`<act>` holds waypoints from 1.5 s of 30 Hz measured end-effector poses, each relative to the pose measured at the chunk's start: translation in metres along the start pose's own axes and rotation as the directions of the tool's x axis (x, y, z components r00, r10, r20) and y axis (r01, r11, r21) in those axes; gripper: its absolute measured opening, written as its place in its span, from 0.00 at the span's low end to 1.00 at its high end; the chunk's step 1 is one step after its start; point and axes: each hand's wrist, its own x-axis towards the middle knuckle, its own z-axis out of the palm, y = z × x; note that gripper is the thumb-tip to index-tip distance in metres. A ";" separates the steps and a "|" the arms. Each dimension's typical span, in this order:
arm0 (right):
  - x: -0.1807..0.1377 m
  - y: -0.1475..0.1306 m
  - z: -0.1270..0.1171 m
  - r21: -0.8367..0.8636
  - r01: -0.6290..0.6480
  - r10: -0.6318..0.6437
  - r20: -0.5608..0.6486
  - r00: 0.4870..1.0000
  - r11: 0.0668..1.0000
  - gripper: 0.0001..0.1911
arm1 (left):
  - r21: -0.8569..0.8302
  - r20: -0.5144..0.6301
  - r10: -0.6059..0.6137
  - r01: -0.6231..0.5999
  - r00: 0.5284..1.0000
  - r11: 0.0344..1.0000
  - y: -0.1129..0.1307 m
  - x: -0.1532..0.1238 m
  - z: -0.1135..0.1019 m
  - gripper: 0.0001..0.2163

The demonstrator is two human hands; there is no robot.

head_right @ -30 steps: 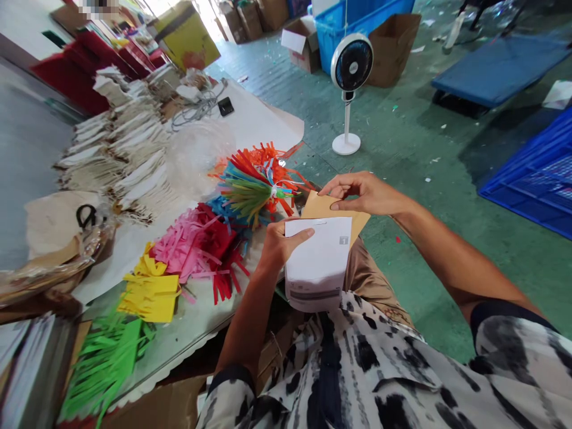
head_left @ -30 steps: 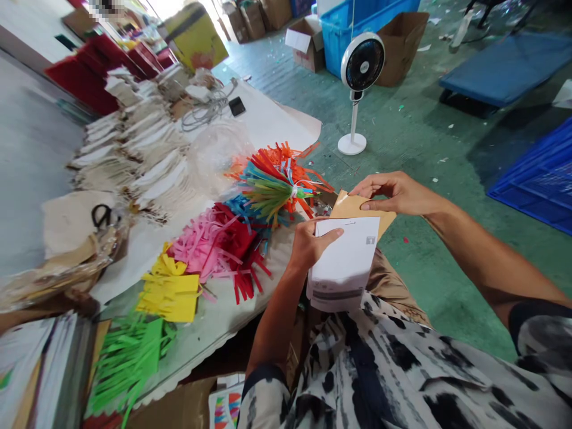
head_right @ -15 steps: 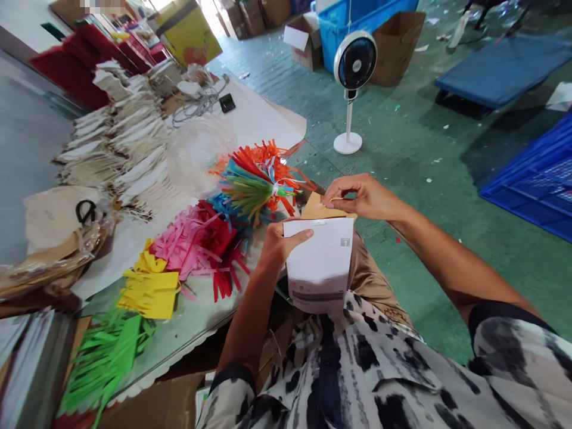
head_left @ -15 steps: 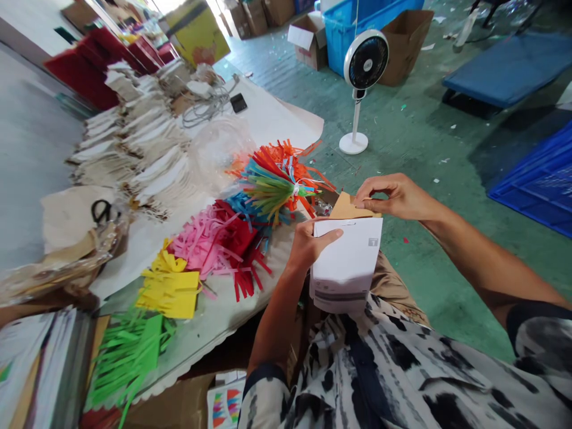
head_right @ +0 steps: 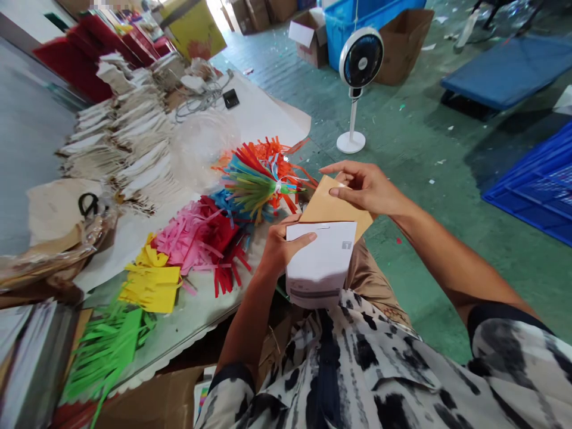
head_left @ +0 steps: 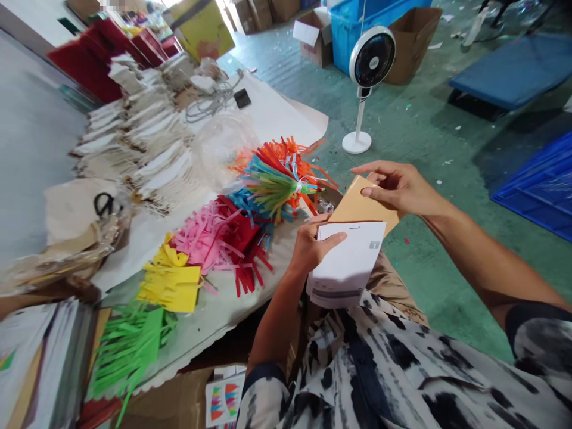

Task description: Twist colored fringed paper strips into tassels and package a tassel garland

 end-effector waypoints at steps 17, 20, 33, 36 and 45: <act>0.004 -0.007 -0.009 -0.166 0.023 -0.011 0.072 0.997 0.986 0.25 | -0.079 0.070 0.052 -0.047 0.996 0.996 0.017 0.002 -0.002 0.12; 0.003 -0.014 -0.005 -0.282 0.087 -0.060 0.104 0.993 0.955 0.26 | -0.083 0.099 0.032 -0.024 0.995 0.996 0.020 0.005 0.002 0.15; -0.015 -0.013 0.024 -0.697 0.520 -0.543 0.219 0.811 0.495 0.14 | 0.105 -0.006 0.228 -0.226 0.974 0.969 0.016 0.006 0.015 0.12; -0.013 -0.010 0.022 -0.684 0.550 -0.537 0.267 0.801 0.480 0.14 | 0.147 0.004 0.247 -0.245 0.969 0.958 0.019 0.004 0.017 0.11; -0.013 -0.023 0.020 -0.707 0.568 -0.442 0.387 0.809 0.422 0.13 | 0.160 0.000 0.260 -0.256 0.966 0.953 0.015 0.001 0.019 0.10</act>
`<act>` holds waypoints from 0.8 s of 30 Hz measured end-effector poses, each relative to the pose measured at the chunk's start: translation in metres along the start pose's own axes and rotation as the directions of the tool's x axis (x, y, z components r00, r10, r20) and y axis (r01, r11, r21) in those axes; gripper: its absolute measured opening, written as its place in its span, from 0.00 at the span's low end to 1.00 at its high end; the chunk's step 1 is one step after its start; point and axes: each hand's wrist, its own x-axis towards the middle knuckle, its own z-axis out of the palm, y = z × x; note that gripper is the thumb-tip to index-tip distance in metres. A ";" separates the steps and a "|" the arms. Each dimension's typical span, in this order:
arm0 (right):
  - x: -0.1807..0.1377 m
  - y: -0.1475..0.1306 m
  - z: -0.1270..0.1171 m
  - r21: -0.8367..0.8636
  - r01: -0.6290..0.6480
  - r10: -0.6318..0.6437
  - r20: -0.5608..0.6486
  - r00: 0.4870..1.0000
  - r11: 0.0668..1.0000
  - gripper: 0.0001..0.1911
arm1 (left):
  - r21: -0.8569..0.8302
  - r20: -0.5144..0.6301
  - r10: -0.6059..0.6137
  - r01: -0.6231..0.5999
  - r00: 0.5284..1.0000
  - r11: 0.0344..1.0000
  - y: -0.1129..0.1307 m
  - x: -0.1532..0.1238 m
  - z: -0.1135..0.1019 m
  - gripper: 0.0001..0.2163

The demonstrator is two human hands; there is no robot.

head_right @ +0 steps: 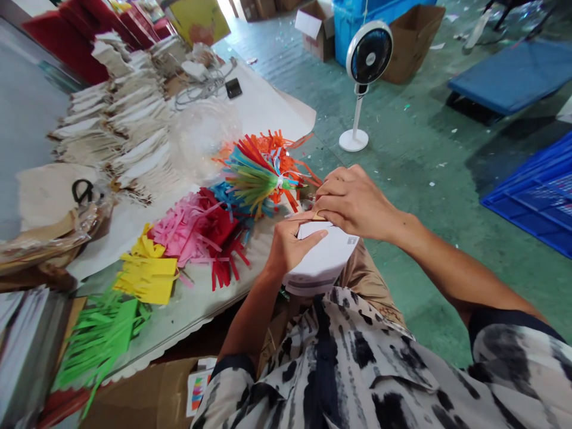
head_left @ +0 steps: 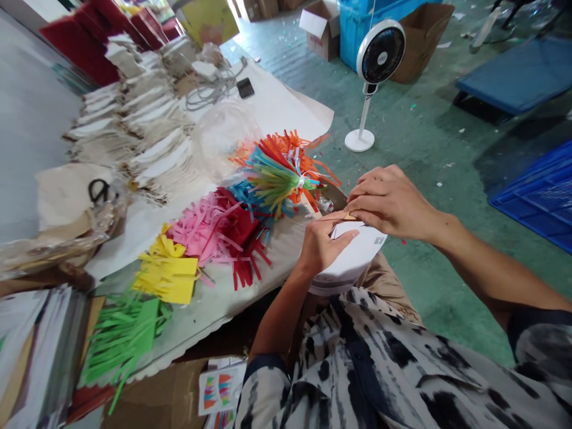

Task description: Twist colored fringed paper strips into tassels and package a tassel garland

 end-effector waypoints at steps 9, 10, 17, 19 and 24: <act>-0.003 0.007 0.006 0.117 0.042 -0.033 -0.086 0.996 0.992 0.09 | -0.064 0.036 -0.098 0.100 0.995 0.993 0.002 0.003 -0.011 0.10; 0.000 0.008 0.007 0.132 0.039 -0.028 -0.090 0.996 0.991 0.09 | -0.066 0.036 -0.109 0.111 0.993 0.992 0.002 0.003 -0.013 0.11; 0.026 0.009 0.019 0.284 0.032 -0.006 -0.091 0.996 0.958 0.11 | -0.242 -0.020 -0.335 0.320 0.942 0.916 -0.003 0.006 -0.030 0.18; 0.032 0.005 0.019 0.341 -0.006 0.075 -0.189 0.979 0.940 0.09 | -0.350 -0.039 -0.419 0.380 0.907 0.856 -0.007 0.008 -0.037 0.19; 0.040 -0.012 0.017 0.681 -0.179 0.499 -0.307 0.811 0.710 0.06 | -0.483 -0.146 -0.489 0.370 0.860 0.794 -0.020 0.015 -0.050 0.19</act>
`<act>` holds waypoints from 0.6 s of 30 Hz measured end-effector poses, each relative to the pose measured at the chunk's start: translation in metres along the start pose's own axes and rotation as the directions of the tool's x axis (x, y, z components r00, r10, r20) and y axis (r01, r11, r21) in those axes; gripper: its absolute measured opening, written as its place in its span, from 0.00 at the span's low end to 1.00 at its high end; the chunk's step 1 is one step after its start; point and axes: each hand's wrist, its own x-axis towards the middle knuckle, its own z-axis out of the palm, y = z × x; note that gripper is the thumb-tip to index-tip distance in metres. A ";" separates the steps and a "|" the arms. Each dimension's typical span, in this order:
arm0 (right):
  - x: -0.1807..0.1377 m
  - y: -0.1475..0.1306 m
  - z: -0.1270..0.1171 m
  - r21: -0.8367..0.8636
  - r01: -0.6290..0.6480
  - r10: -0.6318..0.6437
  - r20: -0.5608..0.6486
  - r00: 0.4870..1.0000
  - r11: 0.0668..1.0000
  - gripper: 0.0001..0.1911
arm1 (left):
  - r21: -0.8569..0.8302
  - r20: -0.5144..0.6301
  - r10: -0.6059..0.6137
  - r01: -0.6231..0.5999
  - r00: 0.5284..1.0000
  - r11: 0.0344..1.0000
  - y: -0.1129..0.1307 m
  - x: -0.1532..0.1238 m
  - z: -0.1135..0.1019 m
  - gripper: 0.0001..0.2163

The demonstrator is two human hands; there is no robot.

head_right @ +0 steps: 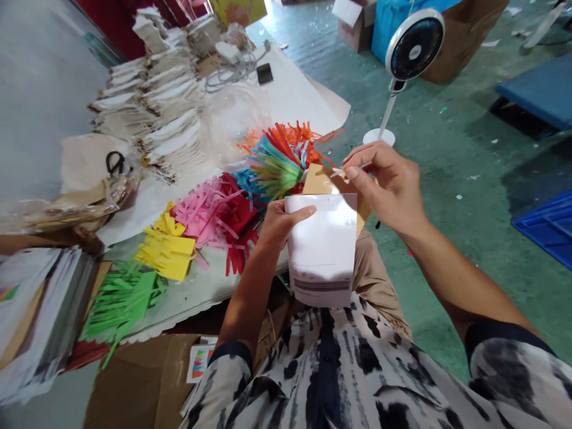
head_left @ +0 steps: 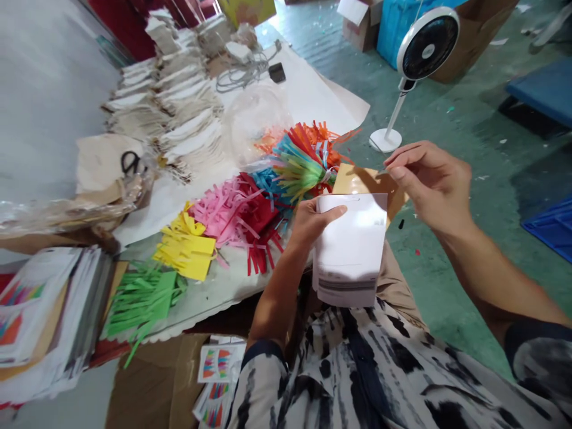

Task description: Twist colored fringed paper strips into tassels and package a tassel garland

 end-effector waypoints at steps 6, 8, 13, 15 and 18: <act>-0.007 -0.002 0.014 0.152 -0.338 0.295 0.250 0.922 0.929 0.14 | -0.067 -0.027 0.009 -0.011 1.000 0.998 -0.002 0.012 -0.005 0.21; -0.010 0.001 0.014 0.091 -0.364 0.325 0.291 0.900 0.927 0.15 | -0.087 -0.019 0.004 -0.006 1.000 0.996 -0.002 0.013 -0.006 0.21; -0.010 0.005 0.014 -0.081 -0.194 0.209 0.442 0.872 0.978 0.13 | -0.130 -0.007 0.018 -0.019 1.000 0.991 -0.005 0.015 -0.007 0.20; -0.009 0.006 0.015 -0.098 -0.164 0.191 0.452 0.871 0.981 0.12 | -0.115 -0.009 0.033 -0.034 0.999 0.993 -0.006 0.015 -0.006 0.19; -0.007 0.010 0.017 -0.140 -0.198 0.240 0.443 0.863 0.970 0.10 | -0.097 -0.009 0.060 -0.061 0.998 0.993 -0.007 0.014 -0.005 0.17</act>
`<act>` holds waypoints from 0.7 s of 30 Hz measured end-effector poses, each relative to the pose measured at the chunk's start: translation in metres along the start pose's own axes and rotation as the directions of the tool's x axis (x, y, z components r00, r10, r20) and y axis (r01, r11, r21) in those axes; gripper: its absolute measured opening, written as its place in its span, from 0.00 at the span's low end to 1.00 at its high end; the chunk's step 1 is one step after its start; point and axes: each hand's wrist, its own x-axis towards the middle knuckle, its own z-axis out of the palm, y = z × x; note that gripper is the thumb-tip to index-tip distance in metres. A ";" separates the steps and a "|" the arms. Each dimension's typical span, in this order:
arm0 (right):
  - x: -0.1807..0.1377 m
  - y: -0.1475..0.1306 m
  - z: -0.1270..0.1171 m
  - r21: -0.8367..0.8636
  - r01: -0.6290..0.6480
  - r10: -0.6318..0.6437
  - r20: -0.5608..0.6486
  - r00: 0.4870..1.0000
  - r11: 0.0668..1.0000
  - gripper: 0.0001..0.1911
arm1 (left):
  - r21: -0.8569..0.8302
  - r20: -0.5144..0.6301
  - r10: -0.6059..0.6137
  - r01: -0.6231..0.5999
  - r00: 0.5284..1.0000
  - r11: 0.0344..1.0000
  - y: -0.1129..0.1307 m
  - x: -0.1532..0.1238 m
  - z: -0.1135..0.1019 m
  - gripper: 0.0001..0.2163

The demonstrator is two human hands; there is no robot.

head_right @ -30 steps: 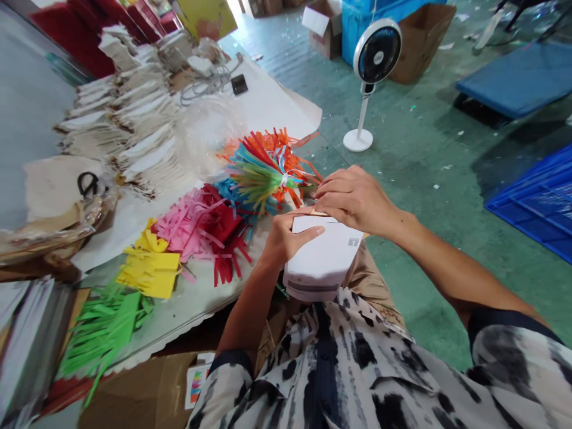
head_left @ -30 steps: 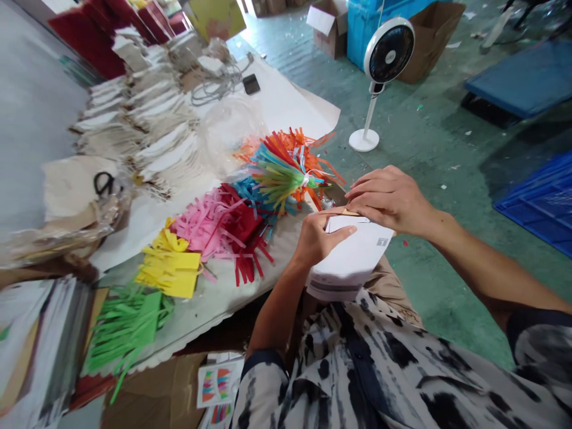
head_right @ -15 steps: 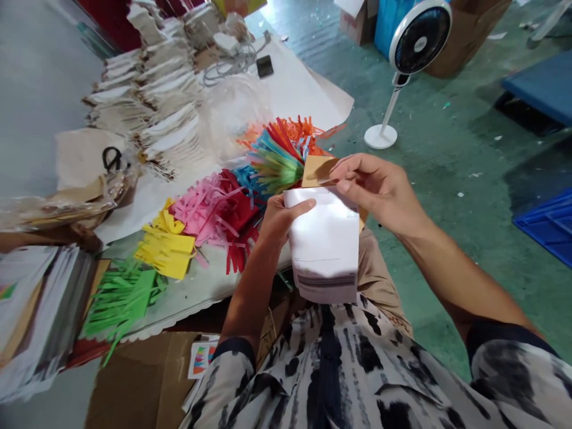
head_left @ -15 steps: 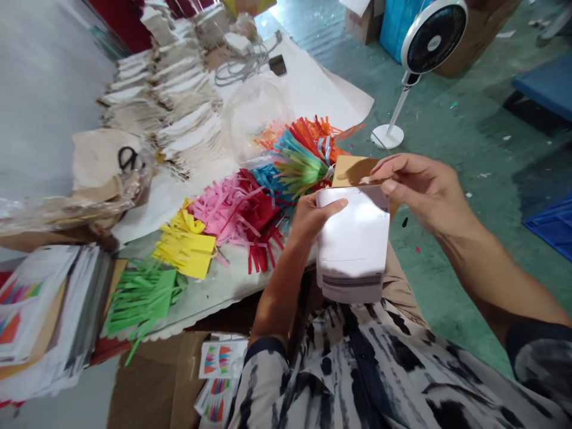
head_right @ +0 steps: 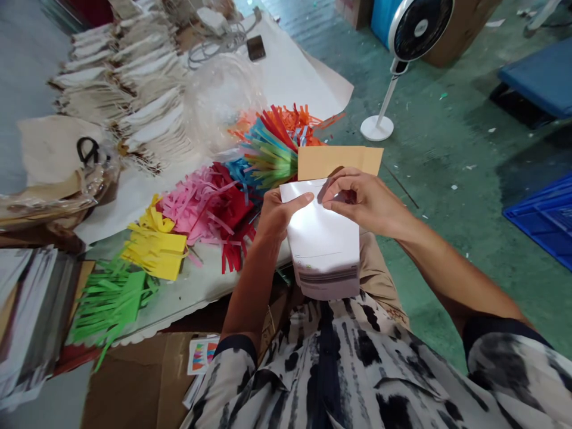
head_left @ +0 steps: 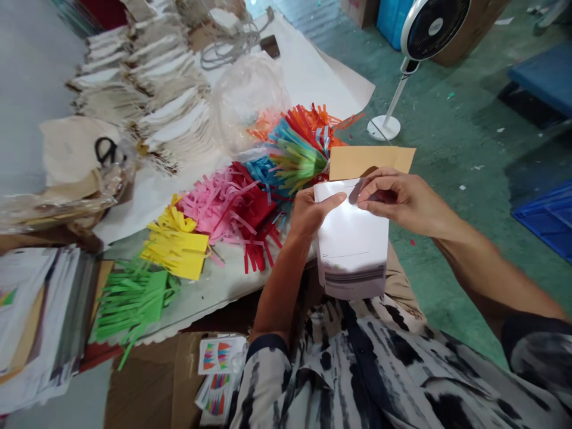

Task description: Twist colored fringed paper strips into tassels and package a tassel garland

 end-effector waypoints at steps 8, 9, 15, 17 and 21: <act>0.000 0.008 0.006 -0.056 -0.063 0.059 -0.066 0.996 0.996 0.07 | -0.002 0.007 0.009 -0.009 1.000 1.000 -0.003 0.001 0.004 0.14; -0.001 0.008 0.007 -0.064 -0.066 0.061 -0.075 0.995 0.996 0.06 | 0.001 0.006 0.012 -0.012 1.000 1.000 -0.003 0.001 0.004 0.14; -0.004 0.007 0.010 -0.115 -0.058 0.042 -0.132 0.990 0.992 0.04 | -0.001 0.009 0.003 -0.003 1.000 1.000 -0.002 -0.001 0.006 0.16; -0.004 0.007 0.011 -0.119 -0.054 0.037 -0.144 0.989 0.991 0.04 | -0.001 0.011 0.004 -0.004 1.000 1.000 -0.002 -0.001 0.007 0.16; -0.005 0.009 0.013 -0.125 -0.046 0.026 -0.160 0.987 0.991 0.05 | 0.001 0.007 -0.001 0.001 1.000 1.000 -0.002 -0.002 0.007 0.17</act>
